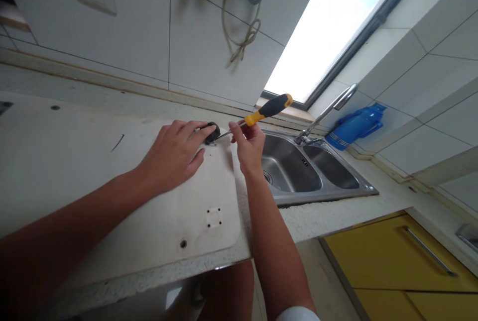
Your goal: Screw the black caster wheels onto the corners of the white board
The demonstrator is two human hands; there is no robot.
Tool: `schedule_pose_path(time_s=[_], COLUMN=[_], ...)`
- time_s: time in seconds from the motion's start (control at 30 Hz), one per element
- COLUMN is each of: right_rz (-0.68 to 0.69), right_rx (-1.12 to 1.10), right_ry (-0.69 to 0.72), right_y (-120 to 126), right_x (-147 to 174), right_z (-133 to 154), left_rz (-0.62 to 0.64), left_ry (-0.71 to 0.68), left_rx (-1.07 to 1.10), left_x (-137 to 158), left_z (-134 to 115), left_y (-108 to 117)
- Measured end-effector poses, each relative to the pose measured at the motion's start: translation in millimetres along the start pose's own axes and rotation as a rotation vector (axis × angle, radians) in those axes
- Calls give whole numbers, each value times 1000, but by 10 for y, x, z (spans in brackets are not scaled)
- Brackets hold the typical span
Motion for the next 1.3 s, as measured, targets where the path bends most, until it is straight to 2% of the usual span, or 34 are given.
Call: schedule_pose_path(time_s=[0.2,0.43,0.63,0.97,1.3], right_rz=[-98,-168,-179,-160,-179], right_rx=[-127,-231,-314,-400,-453], right_ry=[-5,-116,-174,-276,-316], right_y=[126,129,133,67,58], right_x=[-46,-14,-23,-10,-2], right_z=[-33,-309,-422,-582,-634], left_rz=[-17,-21,-23,-23,-32], left_ry=[21,103,230,258,305], left_rx=[44,234,328,317,365], left_x=[-33,-192,-198,-191,-188], left_z=[58,218,333,390,428], left_y=[-33,-93,-77,-79,-96])
Point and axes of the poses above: each hand's wrist, its own x-axis away from the middle knuckle, its own y-axis out of the back of the hand, z = x × y, the point moved 10 cm from there along -x, towards the middle knuckle, and after that the axes turned 6 degrees about -y, right-handed, at the moved point
